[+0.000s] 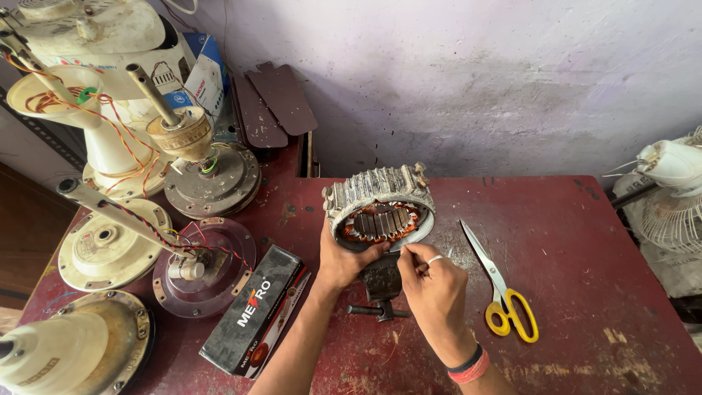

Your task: The person threads and winds copper wire into the slots of a motor stator held in a bench vise, using a yellow-handled screwdriver to push the wire into place. The person repeatedly adjusts the stator and continues winding the wire around the core.

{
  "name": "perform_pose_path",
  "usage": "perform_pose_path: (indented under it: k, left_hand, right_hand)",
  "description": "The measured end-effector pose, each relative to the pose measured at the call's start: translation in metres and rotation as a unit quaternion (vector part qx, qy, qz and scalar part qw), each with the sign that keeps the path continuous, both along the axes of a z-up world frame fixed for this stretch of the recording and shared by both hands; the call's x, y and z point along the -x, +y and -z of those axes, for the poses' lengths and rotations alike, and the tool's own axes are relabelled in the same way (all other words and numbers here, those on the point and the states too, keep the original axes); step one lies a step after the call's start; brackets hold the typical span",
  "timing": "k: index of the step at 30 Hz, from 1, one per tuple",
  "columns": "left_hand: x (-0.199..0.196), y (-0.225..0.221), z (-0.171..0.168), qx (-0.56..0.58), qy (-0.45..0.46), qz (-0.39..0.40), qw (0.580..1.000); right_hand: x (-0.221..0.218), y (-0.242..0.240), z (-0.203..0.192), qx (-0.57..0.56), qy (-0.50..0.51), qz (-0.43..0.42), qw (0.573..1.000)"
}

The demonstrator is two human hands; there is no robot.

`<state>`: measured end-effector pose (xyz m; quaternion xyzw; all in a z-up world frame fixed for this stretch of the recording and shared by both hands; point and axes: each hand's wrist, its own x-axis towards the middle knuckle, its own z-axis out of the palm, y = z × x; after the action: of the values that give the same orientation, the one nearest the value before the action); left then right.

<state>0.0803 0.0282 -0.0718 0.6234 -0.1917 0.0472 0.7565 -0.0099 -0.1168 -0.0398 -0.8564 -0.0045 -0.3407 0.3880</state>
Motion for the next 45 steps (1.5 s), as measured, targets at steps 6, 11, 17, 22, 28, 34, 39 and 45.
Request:
perform_pose_path:
  k: [6,11,17,22,28,34,39,45]
  left_hand:
    - [0.000,0.001,-0.002,0.007,-0.001,0.015,1.000]
    - [0.002,0.005,-0.010,-0.065,-0.048,-0.019,0.997]
    - [0.002,0.004,-0.013,-0.056,-0.068,-0.018,0.996]
    - [0.004,0.004,-0.017,-0.075,-0.045,-0.034,0.996]
    - [0.007,0.003,-0.019,-0.065,-0.030,-0.037,0.997]
    - [0.005,0.005,-0.014,-0.057,-0.028,-0.011,0.998]
    - [0.004,0.006,-0.011,-0.050,-0.014,0.017,0.999]
    - [0.008,0.010,-0.017,-0.024,0.016,0.055,0.998]
  right_hand:
    - [0.003,-0.002,0.002,0.005,0.013,-0.016,1.000]
    - [0.006,0.001,-0.003,-0.015,0.005,-0.015,1.000]
    - [0.003,0.001,-0.010,0.002,0.014,-0.003,1.000]
    - [0.004,-0.002,-0.004,-0.002,0.047,-0.003,0.999]
    - [0.000,-0.002,0.011,0.004,0.067,-0.018,0.998]
    - [0.002,-0.010,0.016,-0.059,0.085,-0.041,0.994]
    - [-0.012,-0.049,0.003,-0.195,0.071,-0.093,0.974]
    - [-0.062,-0.062,-0.010,-0.332,0.097,-0.311,0.886]
